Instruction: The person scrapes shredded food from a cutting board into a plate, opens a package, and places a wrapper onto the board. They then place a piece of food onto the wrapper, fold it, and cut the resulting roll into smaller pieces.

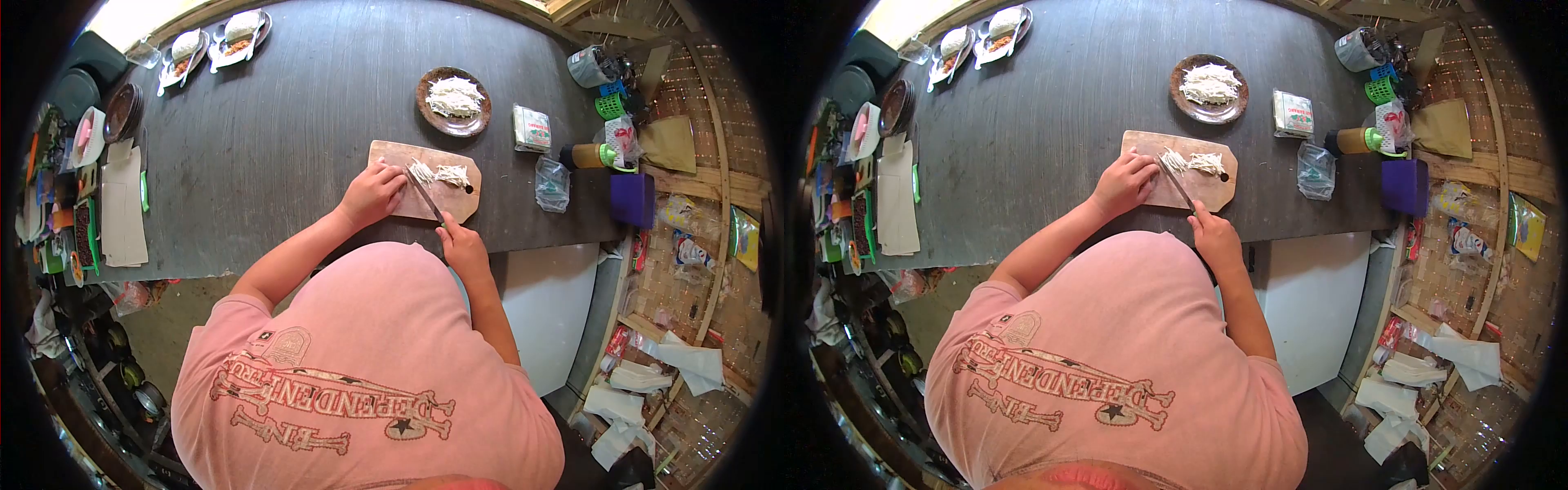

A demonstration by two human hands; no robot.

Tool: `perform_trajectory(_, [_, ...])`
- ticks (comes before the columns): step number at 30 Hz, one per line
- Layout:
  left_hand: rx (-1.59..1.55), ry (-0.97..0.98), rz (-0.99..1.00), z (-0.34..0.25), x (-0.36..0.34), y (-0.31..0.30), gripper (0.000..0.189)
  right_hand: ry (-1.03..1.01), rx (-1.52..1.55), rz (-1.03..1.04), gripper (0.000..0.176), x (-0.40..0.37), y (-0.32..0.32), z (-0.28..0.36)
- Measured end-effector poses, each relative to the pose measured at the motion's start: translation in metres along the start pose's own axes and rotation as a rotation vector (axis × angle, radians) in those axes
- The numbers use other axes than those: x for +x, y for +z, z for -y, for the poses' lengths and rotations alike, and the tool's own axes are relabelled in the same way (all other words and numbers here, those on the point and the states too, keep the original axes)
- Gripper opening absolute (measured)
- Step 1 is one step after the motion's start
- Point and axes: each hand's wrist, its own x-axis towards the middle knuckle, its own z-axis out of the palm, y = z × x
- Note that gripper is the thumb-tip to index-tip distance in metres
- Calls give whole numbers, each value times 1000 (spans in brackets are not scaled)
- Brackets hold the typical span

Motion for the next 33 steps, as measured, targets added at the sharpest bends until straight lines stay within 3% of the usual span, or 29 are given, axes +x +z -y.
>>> perform_trajectory(11, [-13, -6, -19, 0, -2, 3, 34, 90, -102, 33, 42, 3, 5, 10])
perform_trajectory(13, [0, -4, -27, 0, 0, 3, 36, 68, 148, 25, 44, 7, 10, -10])
perform_trajectory(17, [32, 2, 31, -1, 2, 0, 42, 116, 179, 12, 45, -2, 16, -12])
perform_trajectory(19, [46, 10, 52, -3, 0, 0, 44, 169, 42, 52, 45, -4, 9, 7])
perform_trajectory(33, [97, -24, 69, -8, 4, 1, 46, 139, -58, 51, 40, 5, -10, 24])
